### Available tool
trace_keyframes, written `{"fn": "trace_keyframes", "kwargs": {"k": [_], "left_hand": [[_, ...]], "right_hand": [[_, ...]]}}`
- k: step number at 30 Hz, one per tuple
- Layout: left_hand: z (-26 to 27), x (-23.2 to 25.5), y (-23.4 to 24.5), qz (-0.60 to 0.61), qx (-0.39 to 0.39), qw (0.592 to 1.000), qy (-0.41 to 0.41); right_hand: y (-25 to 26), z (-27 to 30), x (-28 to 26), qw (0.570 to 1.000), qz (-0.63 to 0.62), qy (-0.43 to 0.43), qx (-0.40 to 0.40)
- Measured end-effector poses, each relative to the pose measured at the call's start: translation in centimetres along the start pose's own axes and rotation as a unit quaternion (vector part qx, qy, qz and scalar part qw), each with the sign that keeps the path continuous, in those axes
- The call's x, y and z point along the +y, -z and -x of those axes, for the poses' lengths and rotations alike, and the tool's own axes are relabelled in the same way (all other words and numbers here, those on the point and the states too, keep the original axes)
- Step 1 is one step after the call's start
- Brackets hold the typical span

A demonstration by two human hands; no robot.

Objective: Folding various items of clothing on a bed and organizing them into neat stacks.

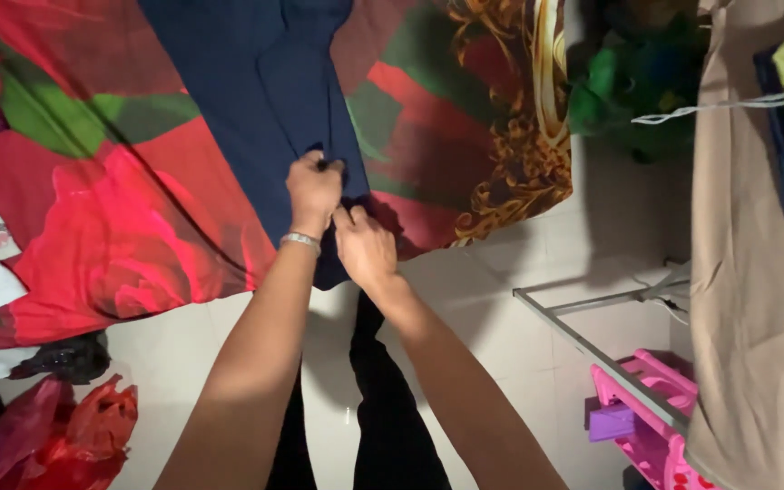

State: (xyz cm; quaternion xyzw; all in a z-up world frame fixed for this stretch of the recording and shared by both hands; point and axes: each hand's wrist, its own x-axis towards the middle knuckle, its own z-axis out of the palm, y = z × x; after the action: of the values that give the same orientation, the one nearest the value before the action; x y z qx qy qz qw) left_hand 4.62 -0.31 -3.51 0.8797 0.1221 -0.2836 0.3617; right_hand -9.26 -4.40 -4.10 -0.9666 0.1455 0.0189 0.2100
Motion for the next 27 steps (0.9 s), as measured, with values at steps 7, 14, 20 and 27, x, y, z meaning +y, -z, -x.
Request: {"fn": "trace_keyframes", "kwargs": {"k": [7,14,20,27], "left_hand": [[-2.6,-3.3,4.6,0.016,0.06,0.997,0.042],[-5.7,5.1,7.5,0.104,0.082,0.983,-0.125],[-13.2,8.6,6.1,0.133,0.063,0.977,-0.155],[-15.5,13.2,8.5,0.186,-0.029,0.981,-0.047]], "right_hand": [[3.8,-4.3,-3.4,0.957,-0.049,-0.035,-0.284],[3.9,-16.0,-2.1,0.951,-0.224,-0.213,-0.024],[5.4,-26.3,-3.1,0.918,-0.284,-0.261,0.097],[0.7,-30.3,-1.9,0.847,-0.309,-0.401,0.164]]}}
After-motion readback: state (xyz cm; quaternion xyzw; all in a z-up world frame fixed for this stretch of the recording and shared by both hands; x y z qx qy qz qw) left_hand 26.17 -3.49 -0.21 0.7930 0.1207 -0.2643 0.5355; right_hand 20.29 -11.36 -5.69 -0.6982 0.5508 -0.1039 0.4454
